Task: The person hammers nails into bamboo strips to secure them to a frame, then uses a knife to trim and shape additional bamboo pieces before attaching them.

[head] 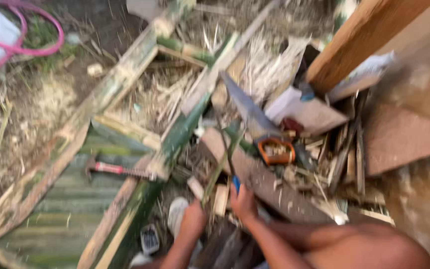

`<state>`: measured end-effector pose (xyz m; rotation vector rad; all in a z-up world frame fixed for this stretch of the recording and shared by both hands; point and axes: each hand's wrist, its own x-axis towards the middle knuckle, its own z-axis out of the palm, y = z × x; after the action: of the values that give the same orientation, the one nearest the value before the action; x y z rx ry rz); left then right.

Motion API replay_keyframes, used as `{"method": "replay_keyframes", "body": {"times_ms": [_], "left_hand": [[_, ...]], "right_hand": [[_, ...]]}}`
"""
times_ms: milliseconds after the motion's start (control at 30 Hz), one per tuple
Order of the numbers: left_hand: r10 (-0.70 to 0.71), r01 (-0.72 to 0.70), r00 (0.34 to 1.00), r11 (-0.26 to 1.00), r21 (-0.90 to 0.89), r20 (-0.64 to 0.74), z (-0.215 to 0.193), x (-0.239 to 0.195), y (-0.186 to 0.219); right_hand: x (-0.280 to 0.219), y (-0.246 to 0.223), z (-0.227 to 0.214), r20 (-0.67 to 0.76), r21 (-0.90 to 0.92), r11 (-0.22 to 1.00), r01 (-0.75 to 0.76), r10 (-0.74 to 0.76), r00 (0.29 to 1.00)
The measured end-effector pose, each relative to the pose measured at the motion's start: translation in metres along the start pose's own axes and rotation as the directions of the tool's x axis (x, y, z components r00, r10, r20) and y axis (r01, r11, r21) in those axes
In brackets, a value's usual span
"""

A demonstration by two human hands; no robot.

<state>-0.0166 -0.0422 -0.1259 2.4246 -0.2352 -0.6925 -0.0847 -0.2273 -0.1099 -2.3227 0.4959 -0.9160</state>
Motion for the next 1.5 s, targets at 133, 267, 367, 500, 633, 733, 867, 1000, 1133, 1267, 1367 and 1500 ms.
{"method": "replay_keyframes", "body": {"times_ms": [133, 267, 367, 500, 633, 733, 867, 1000, 1133, 1267, 1367, 1500], "left_hand": [[0.425, -0.407, 0.847, 0.905, 0.126, -0.318, -0.007, -0.004, -0.014], [0.135, -0.136, 0.990, 0.990, 0.031, 0.032, 0.018, -0.005, -0.034], [-0.127, 0.253, 0.877, 0.942, -0.220, 0.462, 0.011, 0.006, -0.042], [0.075, 0.515, 0.779, 0.489, -0.704, 0.623, -0.001, 0.018, -0.069], [0.071, 0.208, 0.897, 0.803, -0.559, 0.436, -0.031, 0.026, -0.031], [0.180, -0.163, 0.983, 0.947, 0.277, -0.035, -0.048, -0.003, 0.011], [0.230, -0.163, 0.972, 0.802, 0.574, -0.046, -0.088, -0.007, 0.040], [0.440, -0.290, 0.898, 0.580, 0.761, 0.007, -0.125, 0.011, 0.059], [0.446, -0.350, 0.877, 0.340, 0.873, 0.178, -0.140, 0.028, 0.079], [0.508, -0.382, 0.828, 0.203, 0.901, 0.237, -0.150, 0.050, 0.108], [0.430, -0.401, 0.850, 0.152, 0.904, 0.305, -0.164, 0.064, 0.128], [0.484, -0.459, 0.816, 0.213, 0.862, 0.315, -0.171, 0.066, 0.140]], "right_hand": [[-0.021, 0.022, 0.004, 0.101, 0.163, 0.950, -0.267, 0.253, 0.962], [-0.061, 0.045, 0.033, 0.400, -0.154, 0.860, -0.487, 0.505, 0.765], [-0.056, 0.059, 0.054, -0.100, -0.067, 0.985, 0.158, -0.164, 0.981], [-0.071, 0.093, 0.057, 0.651, 0.212, 0.629, -0.748, 0.479, 0.588], [-0.052, 0.090, 0.041, 0.689, 0.285, 0.560, -0.778, 0.444, 0.573], [-0.043, 0.066, 0.002, 0.693, 0.249, 0.537, -0.806, 0.483, 0.536], [-0.020, 0.033, -0.049, 0.748, 0.109, 0.476, -0.873, 0.539, 0.387], [0.007, 0.006, -0.086, 0.534, -0.055, 0.813, -0.579, 0.514, 0.671], [-0.004, -0.005, -0.102, 0.394, 0.040, 0.967, -0.252, 0.217, 0.893], [-0.015, 0.007, -0.083, 0.455, -0.109, 0.969, -0.221, 0.246, 0.856], [-0.022, 0.021, -0.063, 0.536, -0.167, 0.957, -0.235, 0.288, 0.793], [-0.038, 0.028, -0.063, 0.531, -0.088, 0.947, -0.308, 0.306, 0.790]]}}
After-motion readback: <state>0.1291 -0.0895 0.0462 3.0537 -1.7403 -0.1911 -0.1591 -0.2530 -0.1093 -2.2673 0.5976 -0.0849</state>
